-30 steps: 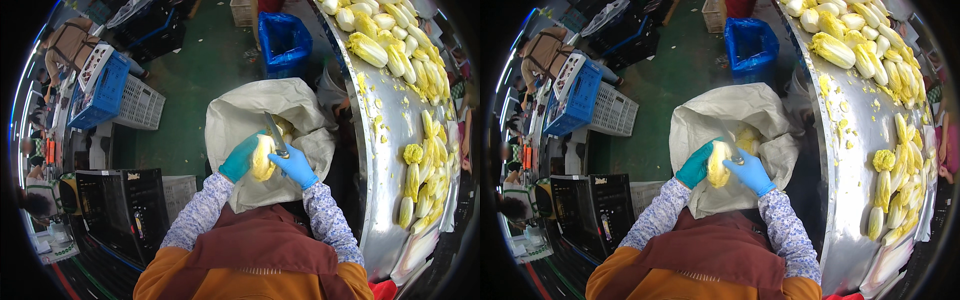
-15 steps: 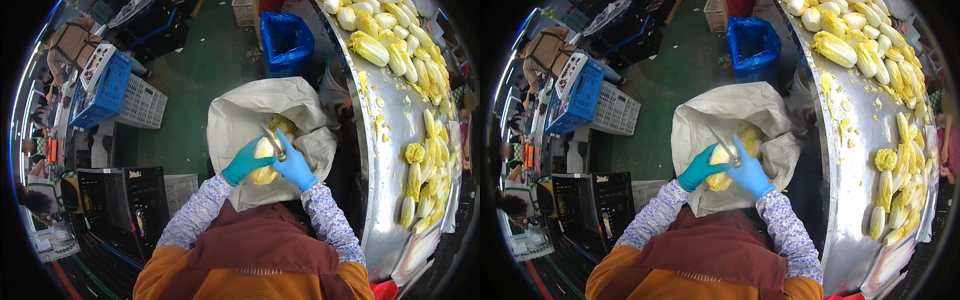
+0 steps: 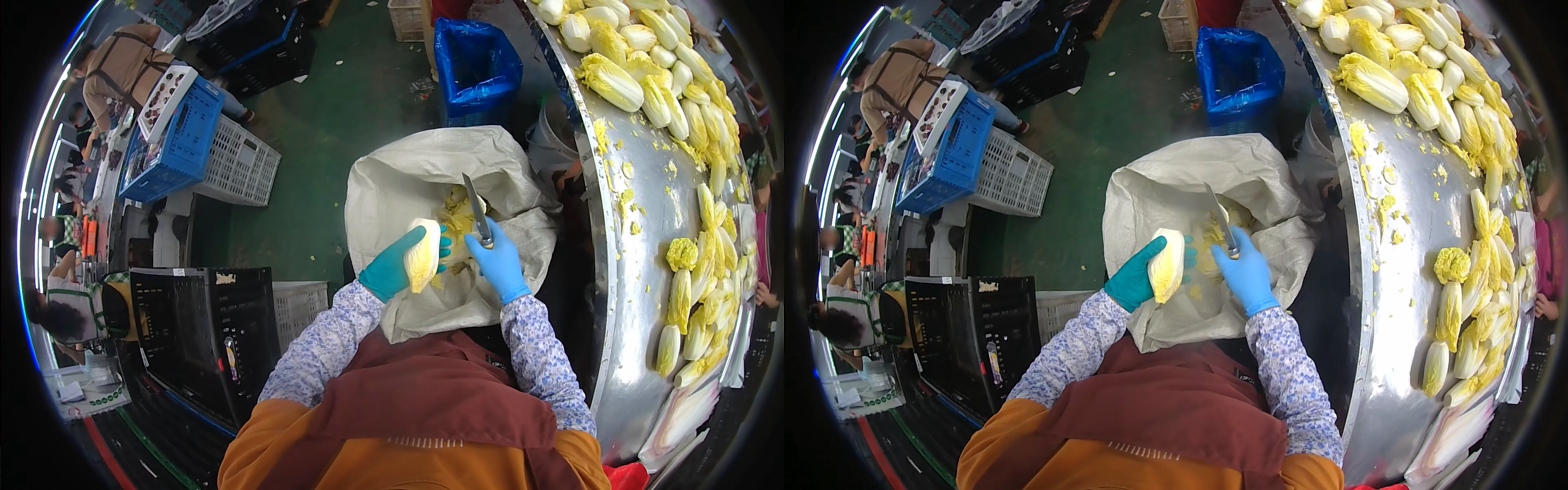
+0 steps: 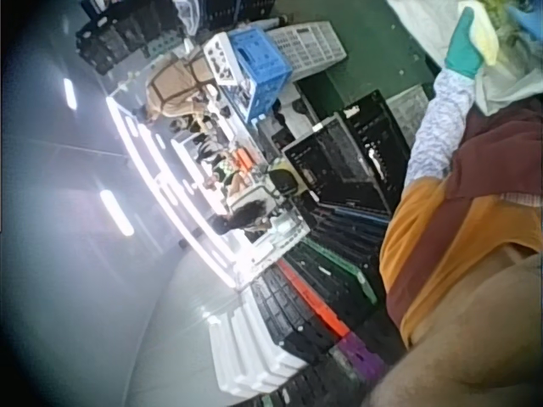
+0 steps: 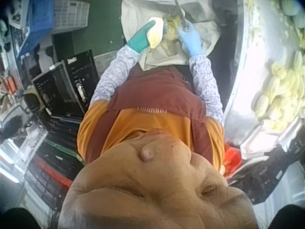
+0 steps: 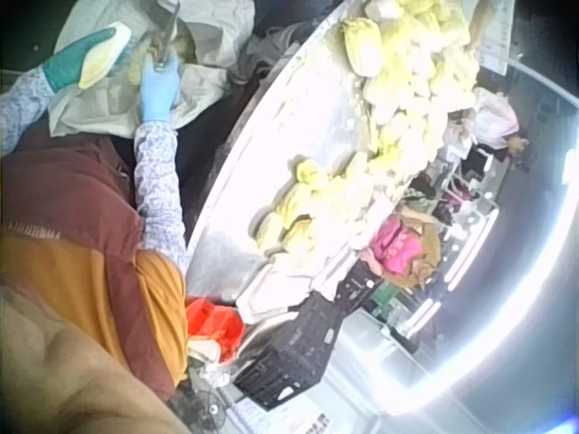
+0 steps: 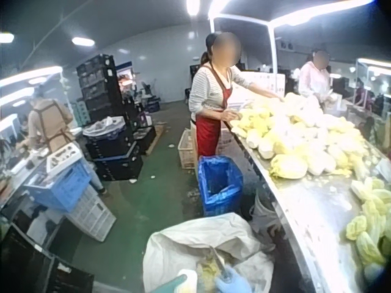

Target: The person cuts heads of cabbage using a knife and places the pieces onto a stainless steel table.

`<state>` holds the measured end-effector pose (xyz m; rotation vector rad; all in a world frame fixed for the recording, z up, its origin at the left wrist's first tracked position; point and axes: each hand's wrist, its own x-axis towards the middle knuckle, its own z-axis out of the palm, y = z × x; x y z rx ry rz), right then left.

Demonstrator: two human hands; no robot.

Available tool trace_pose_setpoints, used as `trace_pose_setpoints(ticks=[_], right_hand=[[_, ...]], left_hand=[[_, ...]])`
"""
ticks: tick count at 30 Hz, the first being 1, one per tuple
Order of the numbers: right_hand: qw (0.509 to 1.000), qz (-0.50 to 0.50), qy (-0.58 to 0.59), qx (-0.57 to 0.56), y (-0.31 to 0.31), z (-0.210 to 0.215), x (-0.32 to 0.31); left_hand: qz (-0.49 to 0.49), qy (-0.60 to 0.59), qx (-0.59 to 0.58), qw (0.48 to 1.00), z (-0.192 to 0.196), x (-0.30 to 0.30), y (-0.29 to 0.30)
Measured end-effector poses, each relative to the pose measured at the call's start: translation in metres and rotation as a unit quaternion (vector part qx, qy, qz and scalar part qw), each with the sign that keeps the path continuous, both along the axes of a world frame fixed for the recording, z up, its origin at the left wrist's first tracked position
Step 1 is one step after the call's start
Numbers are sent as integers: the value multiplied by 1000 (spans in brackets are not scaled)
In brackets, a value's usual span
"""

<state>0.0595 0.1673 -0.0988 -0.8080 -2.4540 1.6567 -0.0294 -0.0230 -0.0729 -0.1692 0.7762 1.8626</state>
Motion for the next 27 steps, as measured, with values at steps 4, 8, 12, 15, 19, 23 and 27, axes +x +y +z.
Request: trace_pose_setpoints(ticks=[4,8,12,15,19,23,27], right_hand=[[982,65,-59,-170,-30,45,2],[992,64,-22,-110,-27,44,2],[989,64,-10,-135,-23,40,4],[985,56,-1,-162,-25,58,2],[988,102,14,-117,-20,58,4],[983,140,6,-118,-14,60,8],[983,138,-16,-121,-13,73,6]], left_hand=[[38,-66,48,996,-10,7,7],[-15,46,-16,999,-2,14,10],[-29,343,-138,929,10,14,8],[-12,311,-111,944,10,12,5],[-33,292,-95,951,9,18,6],[-34,309,-107,944,10,21,6],[-36,342,-113,932,17,17,11]])
